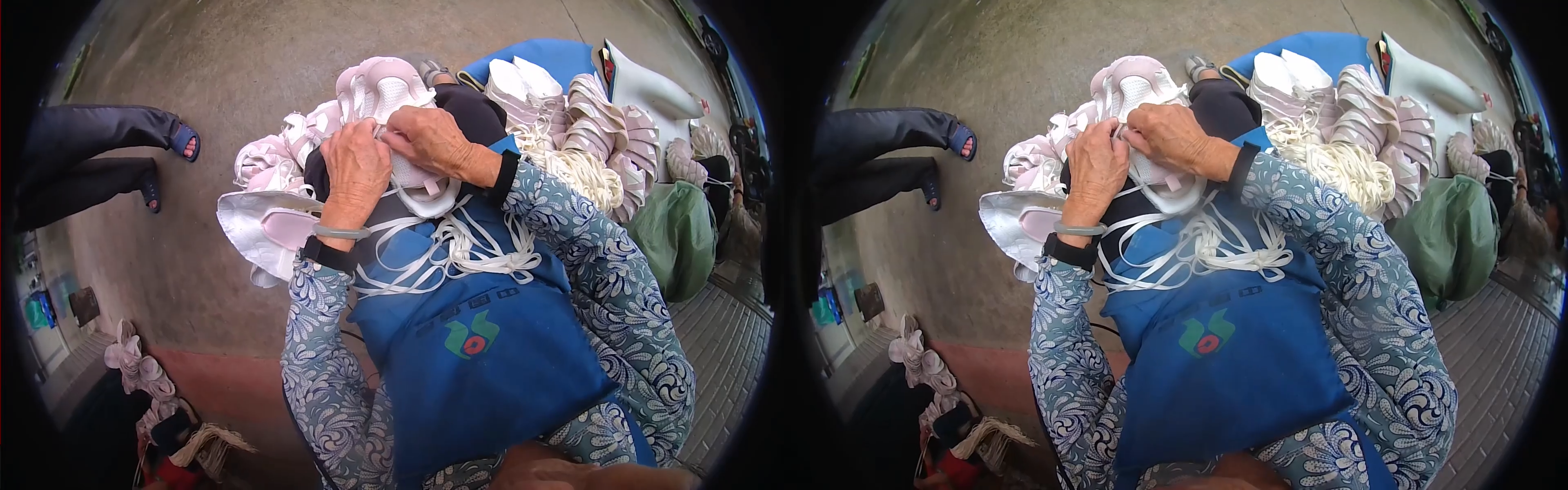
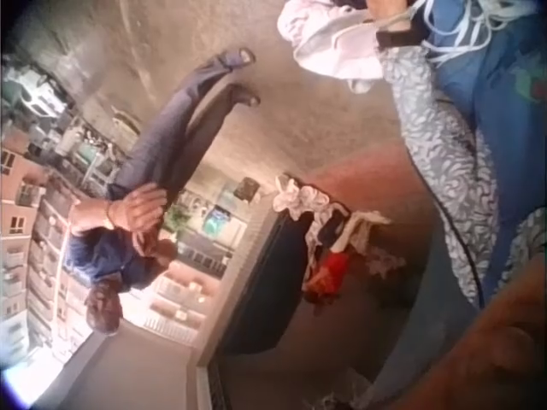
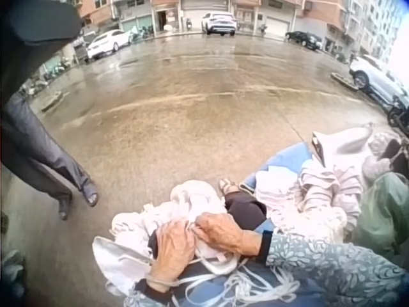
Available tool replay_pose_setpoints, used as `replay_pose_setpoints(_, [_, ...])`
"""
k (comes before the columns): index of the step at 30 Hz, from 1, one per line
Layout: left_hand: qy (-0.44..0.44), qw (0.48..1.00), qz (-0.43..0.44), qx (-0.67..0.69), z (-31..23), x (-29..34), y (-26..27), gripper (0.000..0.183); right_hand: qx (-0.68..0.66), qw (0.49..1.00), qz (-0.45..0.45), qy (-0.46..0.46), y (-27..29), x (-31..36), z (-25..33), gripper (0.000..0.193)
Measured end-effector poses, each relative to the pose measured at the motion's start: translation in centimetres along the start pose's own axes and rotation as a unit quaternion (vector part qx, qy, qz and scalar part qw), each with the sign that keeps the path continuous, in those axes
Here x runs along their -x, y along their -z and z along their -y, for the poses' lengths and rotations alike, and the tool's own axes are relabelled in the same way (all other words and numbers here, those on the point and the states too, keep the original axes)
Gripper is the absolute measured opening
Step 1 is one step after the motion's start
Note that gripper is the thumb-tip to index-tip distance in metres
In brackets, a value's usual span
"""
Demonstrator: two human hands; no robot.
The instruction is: The recorder is lacing a white and pink athletic shoe while sitting amongst many similar shoe components.
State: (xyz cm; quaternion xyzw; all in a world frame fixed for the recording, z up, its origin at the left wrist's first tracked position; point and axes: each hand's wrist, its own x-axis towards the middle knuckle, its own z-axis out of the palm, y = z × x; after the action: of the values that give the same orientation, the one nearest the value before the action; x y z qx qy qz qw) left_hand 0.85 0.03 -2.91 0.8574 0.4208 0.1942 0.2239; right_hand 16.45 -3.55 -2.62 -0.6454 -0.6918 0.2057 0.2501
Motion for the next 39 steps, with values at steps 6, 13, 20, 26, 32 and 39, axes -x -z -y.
replay_pose_setpoints(6, [0.009,0.998,-0.003,-0.068,-0.8,-0.2,0.2,0.025,0.024,0.999,0.014,-0.033,0.3,-0.9,0.4,0.024])
replay_pose_setpoints(13, [0.022,0.999,0.035,0.02,0.6,-0.5,0.8,0.023,0.039,0.999,-0.023,-0.01,-0.4,-0.6,0.6,0.02])
replay_pose_setpoints(20, [0.103,0.985,0.069,0.119,0.4,-1.0,1.4,0.031,0.017,1.0,-0.008,-0.013,0.2,-1.0,-0.4,0.022])
replay_pose_setpoints(26, [0.114,0.984,0.051,0.128,1.1,-1.9,0.8,0.028,-0.001,1.0,-0.021,-0.018,-0.1,-0.9,-0.8,0.029])
replay_pose_setpoints(32, [0.171,0.962,0.088,0.194,2.3,-2.8,0.5,0.022,-0.002,0.999,-0.008,-0.033,0.2,-1.0,-0.4,0.03])
replay_pose_setpoints(39, [0.261,0.897,0.172,0.313,2.5,-4.3,1.3,0.018,0.012,0.999,-0.017,-0.029,-0.1,-0.9,-0.4,0.03])
